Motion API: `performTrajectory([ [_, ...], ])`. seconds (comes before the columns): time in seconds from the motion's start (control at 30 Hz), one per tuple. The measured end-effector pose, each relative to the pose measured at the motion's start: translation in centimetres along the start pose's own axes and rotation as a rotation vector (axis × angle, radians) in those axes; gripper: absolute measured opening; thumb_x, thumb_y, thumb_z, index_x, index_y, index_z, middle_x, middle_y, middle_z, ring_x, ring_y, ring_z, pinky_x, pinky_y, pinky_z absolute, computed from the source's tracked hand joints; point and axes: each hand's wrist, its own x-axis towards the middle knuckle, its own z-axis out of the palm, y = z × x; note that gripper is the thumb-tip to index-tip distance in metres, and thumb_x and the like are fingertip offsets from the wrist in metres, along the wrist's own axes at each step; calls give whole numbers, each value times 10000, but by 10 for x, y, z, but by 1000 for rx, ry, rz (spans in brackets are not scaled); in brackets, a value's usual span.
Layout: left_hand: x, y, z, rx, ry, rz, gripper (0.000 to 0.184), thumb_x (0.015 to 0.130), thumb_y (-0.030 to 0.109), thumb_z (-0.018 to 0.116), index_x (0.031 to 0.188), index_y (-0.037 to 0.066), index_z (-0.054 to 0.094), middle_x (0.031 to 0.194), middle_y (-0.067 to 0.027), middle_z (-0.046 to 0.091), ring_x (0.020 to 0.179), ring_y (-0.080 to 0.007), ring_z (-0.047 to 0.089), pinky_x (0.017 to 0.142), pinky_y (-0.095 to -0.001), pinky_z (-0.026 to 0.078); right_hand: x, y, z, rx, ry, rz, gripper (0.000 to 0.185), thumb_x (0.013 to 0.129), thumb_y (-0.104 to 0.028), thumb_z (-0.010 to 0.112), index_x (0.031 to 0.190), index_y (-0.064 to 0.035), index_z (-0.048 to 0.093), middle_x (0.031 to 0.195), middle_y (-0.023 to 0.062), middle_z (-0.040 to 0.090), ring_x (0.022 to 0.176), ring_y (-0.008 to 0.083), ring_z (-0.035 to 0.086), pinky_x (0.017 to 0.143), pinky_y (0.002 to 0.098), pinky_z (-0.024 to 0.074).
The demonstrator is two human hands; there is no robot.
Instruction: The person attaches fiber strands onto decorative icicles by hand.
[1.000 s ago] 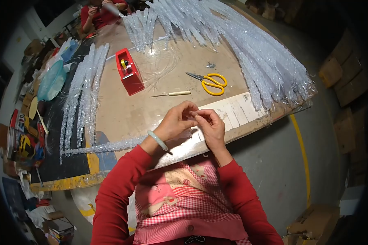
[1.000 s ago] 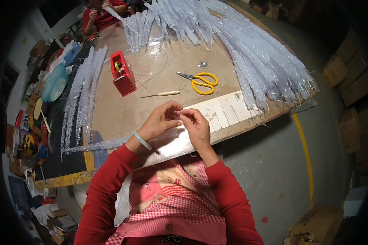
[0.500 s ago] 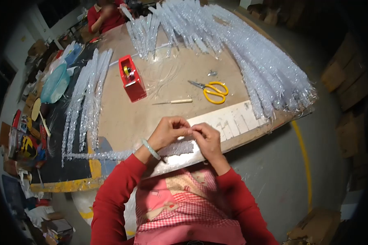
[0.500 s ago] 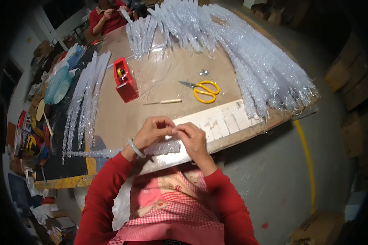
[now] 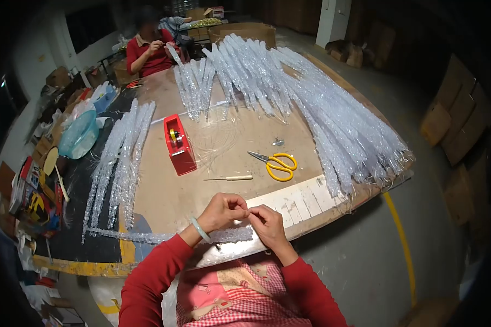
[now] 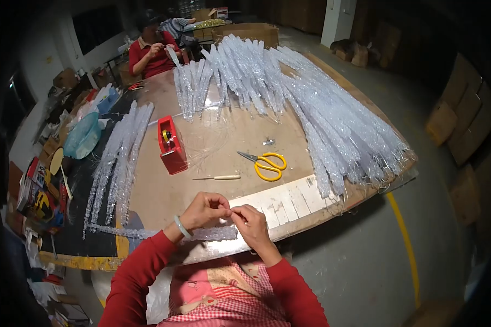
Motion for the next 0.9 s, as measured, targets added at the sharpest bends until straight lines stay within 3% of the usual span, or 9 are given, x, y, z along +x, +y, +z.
performTrajectory([
  [0.07,-4,4,-1,33,7,4,65,879,45,706,898,-11,681,807,5,665,734,-49,596,658,-194,480,0,-1,1,26,-23,-5,103,847,-42,692,945,-11,696,817,97,676,700,190,645,631,277,504],
  [0.13,-6,1,-2,263,43,30,60,882,42,699,894,-11,677,802,7,659,728,-42,583,648,-197,474,0,-2,-1,61,-53,-11,111,840,-38,685,947,-8,697,820,107,665,715,225,645,636,291,509],
  [0.27,-15,14,1,279,35,-19,82,874,61,707,884,-9,665,786,1,651,719,-45,577,641,-207,475,0,-6,-1,4,-66,-50,98,831,-42,693,923,-7,694,788,92,650,675,182,609,609,280,471],
  [0.33,-18,13,4,463,61,276,139,830,110,718,881,4,643,764,-100,645,676,-172,623,630,-315,498,1,-2,0,-25,-42,-109,103,824,-45,691,919,-7,681,784,90,640,676,185,592,608,287,466],
  [0.37,-18,11,4,463,62,277,139,830,110,718,881,4,643,764,-100,645,676,-172,623,630,-315,498,1,-1,0,-25,-43,-110,103,824,-45,691,919,-7,681,784,90,640,676,185,592,608,287,466],
  [0.43,-16,9,3,675,59,533,138,822,70,707,920,27,621,819,-100,617,720,-234,625,645,-326,502,0,0,1,-51,-16,-110,103,821,-41,685,917,-5,671,786,89,637,690,191,594,616,291,466],
  [0.57,-15,13,7,866,35,678,188,781,58,695,940,46,594,820,-125,583,785,-335,594,679,-409,500,0,1,1,-54,-23,-102,107,798,-12,668,903,0,652,818,109,643,731,249,618,644,322,506],
  [0.77,-23,18,10,1027,97,620,174,783,102,711,908,49,602,803,-116,572,770,-323,596,664,-420,501,-2,-5,-1,16,-76,-37,112,788,-6,667,899,-2,650,803,98,633,730,251,614,646,325,505],
  [0.9,-23,14,6,1094,92,622,152,769,107,710,862,53,603,787,-106,565,753,-312,589,637,-417,490,3,-3,0,-92,-76,-119,103,780,-16,665,881,-11,644,788,103,621,746,267,597,665,353,484],
])
